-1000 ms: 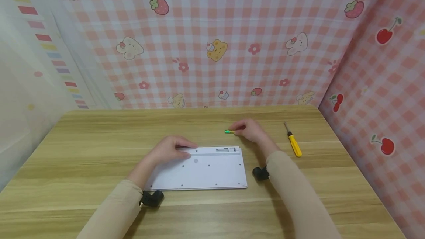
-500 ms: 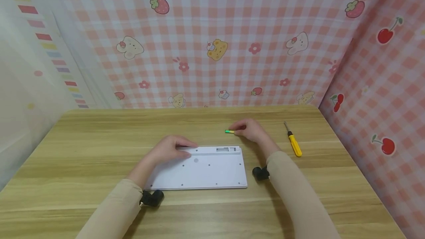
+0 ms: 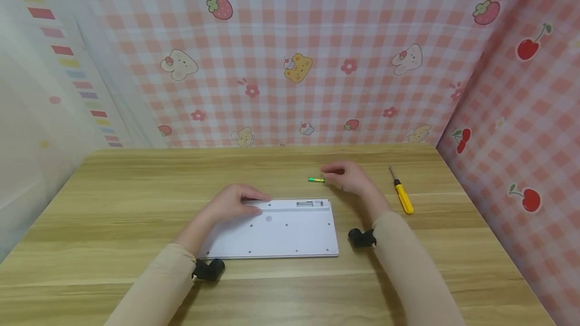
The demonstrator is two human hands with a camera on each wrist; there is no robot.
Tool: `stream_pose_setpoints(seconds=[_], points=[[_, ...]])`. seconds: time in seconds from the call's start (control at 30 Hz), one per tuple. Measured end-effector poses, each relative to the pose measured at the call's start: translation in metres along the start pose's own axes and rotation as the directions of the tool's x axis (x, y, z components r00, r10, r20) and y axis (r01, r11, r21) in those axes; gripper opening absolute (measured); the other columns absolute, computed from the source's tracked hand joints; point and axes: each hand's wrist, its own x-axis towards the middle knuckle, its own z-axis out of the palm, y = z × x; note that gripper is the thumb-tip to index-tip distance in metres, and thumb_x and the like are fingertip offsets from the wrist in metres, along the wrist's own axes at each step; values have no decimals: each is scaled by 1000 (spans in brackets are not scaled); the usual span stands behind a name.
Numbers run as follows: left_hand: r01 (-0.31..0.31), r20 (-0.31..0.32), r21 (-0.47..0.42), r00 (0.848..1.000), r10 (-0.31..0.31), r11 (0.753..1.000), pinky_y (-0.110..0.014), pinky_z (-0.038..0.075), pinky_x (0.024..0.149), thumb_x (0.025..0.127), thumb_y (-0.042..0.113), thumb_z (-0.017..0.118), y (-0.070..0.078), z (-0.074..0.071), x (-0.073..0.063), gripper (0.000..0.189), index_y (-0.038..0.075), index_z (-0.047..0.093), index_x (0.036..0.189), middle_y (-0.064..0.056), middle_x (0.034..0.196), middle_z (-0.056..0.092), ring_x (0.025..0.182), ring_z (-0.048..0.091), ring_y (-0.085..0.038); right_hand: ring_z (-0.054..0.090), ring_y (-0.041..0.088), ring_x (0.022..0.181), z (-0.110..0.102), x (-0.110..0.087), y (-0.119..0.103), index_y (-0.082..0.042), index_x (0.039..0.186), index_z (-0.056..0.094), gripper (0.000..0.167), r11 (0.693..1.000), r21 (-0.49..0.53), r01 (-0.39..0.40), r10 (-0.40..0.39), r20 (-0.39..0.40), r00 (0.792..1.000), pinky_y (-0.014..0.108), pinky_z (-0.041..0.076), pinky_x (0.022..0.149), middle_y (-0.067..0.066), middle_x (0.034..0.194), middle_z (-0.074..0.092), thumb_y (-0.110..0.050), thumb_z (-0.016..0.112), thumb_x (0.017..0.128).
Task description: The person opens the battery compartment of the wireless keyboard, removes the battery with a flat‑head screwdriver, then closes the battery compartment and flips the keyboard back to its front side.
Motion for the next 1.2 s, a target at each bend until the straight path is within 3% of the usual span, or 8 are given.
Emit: stream_pose_setpoints(seconds=[0.27,0.43,0.57,0.83,1.2], points=[[3,1,-4,1000,-3,1000,-39,46,101,84,12,79,-1,0,1,30,18,77,113,0,117,71,112,63,-20,59,32,111,-22,-27,6,1,128,63,36,998,-6,56,-56,-30,998,48,47,96,18,123,65,-16,66,97],[-13,1,0,1000,13,1000,-39,47,100,83,11,80,0,-1,0,30,16,77,113,-1,116,71,111,63,-21,58,33,111,-27,-41,14,2,131,60,38,999,-12,32,-32,-50,998,48,46,95,19,122,63,-13,66,96],[-22,5,0,1000,22,1000,-39,47,100,84,11,80,0,-1,0,30,16,76,114,-2,117,71,111,63,-21,59,35,111,-28,-49,22,4,128,61,36,998,-22,67,-68,-50,996,49,46,96,21,120,64,-8,68,94],[-20,7,0,1000,20,1000,-40,47,100,84,12,79,0,0,0,30,16,76,114,-2,117,71,111,63,-22,59,39,112,-30,-53,35,8,121,65,32,986,-73,152,-154,-27,988,50,47,95,24,120,64,0,69,91],[-10,1,-2,1000,10,1000,-39,47,100,84,11,79,-2,1,1,30,17,76,114,-1,116,71,111,63,-20,53,36,108,-29,-55,42,3,116,70,24,979,-134,153,-162,-64,985,49,43,91,21,115,63,-1,68,92]])
